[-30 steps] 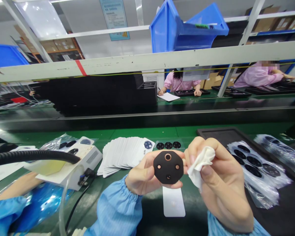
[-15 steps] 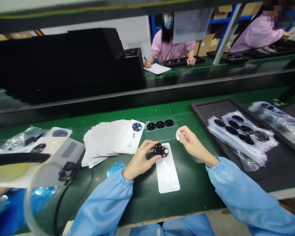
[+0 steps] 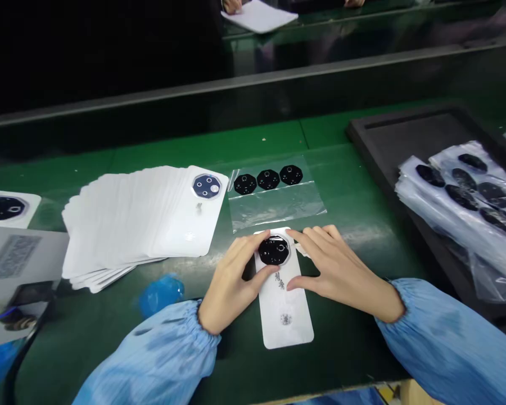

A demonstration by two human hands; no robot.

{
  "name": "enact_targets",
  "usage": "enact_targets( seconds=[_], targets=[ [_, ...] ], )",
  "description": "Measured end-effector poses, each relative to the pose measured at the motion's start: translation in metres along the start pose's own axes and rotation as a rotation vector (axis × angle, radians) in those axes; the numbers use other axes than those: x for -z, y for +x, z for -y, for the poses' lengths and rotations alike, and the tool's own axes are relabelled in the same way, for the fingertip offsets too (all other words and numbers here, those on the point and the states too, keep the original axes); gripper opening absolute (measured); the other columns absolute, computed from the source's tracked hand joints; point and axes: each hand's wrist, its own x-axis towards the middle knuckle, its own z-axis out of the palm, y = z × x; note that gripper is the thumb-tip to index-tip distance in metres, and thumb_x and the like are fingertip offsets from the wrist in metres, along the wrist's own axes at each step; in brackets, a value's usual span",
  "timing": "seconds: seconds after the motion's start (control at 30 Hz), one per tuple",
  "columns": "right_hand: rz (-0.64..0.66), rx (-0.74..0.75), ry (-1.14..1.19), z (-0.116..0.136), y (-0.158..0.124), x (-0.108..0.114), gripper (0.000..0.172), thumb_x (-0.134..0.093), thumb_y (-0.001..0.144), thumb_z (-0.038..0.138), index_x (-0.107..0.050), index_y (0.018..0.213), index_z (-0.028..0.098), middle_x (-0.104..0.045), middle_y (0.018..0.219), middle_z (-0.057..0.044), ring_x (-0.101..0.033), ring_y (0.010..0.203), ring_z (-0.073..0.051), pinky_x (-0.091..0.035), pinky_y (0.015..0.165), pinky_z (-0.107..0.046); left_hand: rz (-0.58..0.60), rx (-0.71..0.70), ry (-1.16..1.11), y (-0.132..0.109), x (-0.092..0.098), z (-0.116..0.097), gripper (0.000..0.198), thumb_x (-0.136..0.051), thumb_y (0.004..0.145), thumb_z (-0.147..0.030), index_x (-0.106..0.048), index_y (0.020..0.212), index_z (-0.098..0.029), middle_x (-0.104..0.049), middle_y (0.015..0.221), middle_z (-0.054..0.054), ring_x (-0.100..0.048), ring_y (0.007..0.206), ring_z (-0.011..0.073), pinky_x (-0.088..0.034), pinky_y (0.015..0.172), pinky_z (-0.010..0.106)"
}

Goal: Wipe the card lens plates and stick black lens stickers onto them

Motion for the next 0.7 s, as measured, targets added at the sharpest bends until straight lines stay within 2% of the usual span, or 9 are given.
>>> enact_targets(
  seconds=[0.13,0.37,0.7],
  targets=[
    [0.014,0.001,-0.029,0.0006,0.0004,0.0002,0.078,-0.057,0.079,0.061,-0.037,0.137,0.012,-0.054,0.100,-0.006,-0.045,0.094,-0.023,-0.033,0.086,-0.038,-0.006,-0.003,0.029,0.0025,0.0011,-0.0029,0.051,-0.064,0.084,-0.026,-0.045,0.132,-0.026,-0.060,0.117,0.005,-0.055,0.103,0.0197,-0.048,0.089,0.037],
    [0.021,0.016,-0.046,-0.0009,0.0007,-0.0007,0.079,-0.056,0.080,0.062,-0.038,0.136,0.010,-0.052,0.098,-0.006,-0.044,0.093,-0.022,-0.030,0.086,-0.036,0.002,-0.026,0.035,0.0040,0.0011,-0.0059,0.051,-0.064,0.083,-0.019,-0.047,0.131,-0.019,-0.060,0.120,0.004,-0.052,0.109,0.0163,-0.044,0.094,0.030],
    [0.016,0.046,-0.072,-0.0005,0.0024,0.0006,0.078,-0.056,0.081,0.059,-0.035,0.138,0.010,-0.054,0.096,-0.007,-0.045,0.092,-0.023,-0.031,0.086,-0.037,0.009,-0.028,0.050,0.0063,0.0002,-0.0082,0.050,-0.063,0.084,-0.016,-0.047,0.131,-0.019,-0.061,0.120,0.004,-0.052,0.108,0.0165,-0.043,0.094,0.031]
  ],
)
